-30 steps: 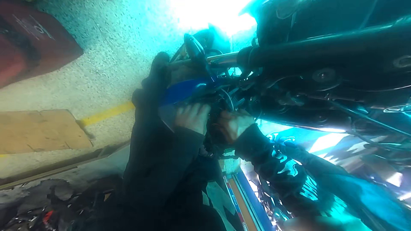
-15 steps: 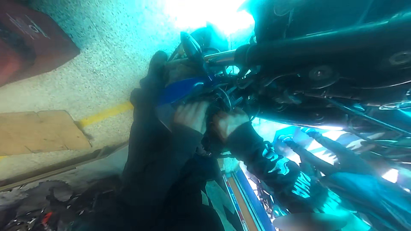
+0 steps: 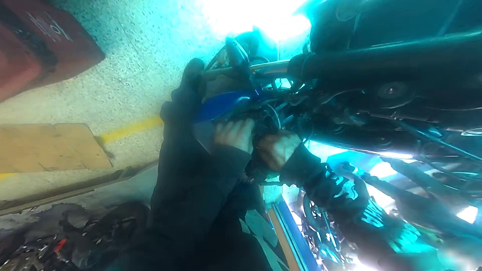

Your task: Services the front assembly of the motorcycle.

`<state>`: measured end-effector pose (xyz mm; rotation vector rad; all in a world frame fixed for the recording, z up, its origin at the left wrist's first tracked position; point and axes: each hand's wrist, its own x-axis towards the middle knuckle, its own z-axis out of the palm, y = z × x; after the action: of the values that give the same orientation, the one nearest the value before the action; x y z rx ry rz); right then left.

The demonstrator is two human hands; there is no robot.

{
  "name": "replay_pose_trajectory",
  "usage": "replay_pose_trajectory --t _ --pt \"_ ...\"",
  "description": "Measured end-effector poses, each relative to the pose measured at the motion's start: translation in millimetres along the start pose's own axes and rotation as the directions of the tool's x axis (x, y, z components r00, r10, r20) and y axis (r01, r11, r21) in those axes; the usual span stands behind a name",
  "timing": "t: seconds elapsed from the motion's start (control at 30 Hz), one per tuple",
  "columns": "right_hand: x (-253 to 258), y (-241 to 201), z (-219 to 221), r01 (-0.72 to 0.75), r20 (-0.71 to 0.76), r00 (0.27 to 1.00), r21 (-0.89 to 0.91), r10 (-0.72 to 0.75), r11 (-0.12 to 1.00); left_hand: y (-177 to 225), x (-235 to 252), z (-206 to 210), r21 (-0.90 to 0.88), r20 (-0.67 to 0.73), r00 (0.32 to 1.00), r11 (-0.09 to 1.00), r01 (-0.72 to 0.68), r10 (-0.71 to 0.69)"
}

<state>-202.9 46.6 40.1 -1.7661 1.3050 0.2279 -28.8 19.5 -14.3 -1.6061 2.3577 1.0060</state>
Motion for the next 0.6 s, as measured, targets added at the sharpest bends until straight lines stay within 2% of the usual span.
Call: replay_pose_trajectory --t 0.17,0.3,0.33,0.4,0.5,0.6 --pt "0 -4 -2 -0.058 0.028 0.998 0.000 0.058 0.998 5 1 -4 -0.023 -0.015 1.000 1.000 0.003 -0.004" --pt "-3 -5 -1 -0.081 0.009 0.997 0.027 0.080 0.996 15 4 -28 -0.098 0.083 0.996 0.995 0.031 -0.023" --pt "-3 -4 -1 -0.074 0.018 0.997 0.036 0.073 0.997 14 4 -25 -0.086 0.073 0.997 0.996 0.031 -0.025" --pt "-1 -4 -2 -0.085 0.062 0.995 0.040 0.083 0.996 8 2 -16 -0.037 0.034 0.999 0.999 0.013 -0.011" --pt "10 0 -16 -0.195 0.206 0.962 0.064 0.178 0.979 9 6 -27 -0.129 0.071 0.997 0.991 -0.020 0.029" --pt "10 9 -16 -0.227 0.148 0.967 0.129 0.207 0.965 -1 -11 -20 -0.235 -0.082 0.989 0.962 -0.141 0.125"
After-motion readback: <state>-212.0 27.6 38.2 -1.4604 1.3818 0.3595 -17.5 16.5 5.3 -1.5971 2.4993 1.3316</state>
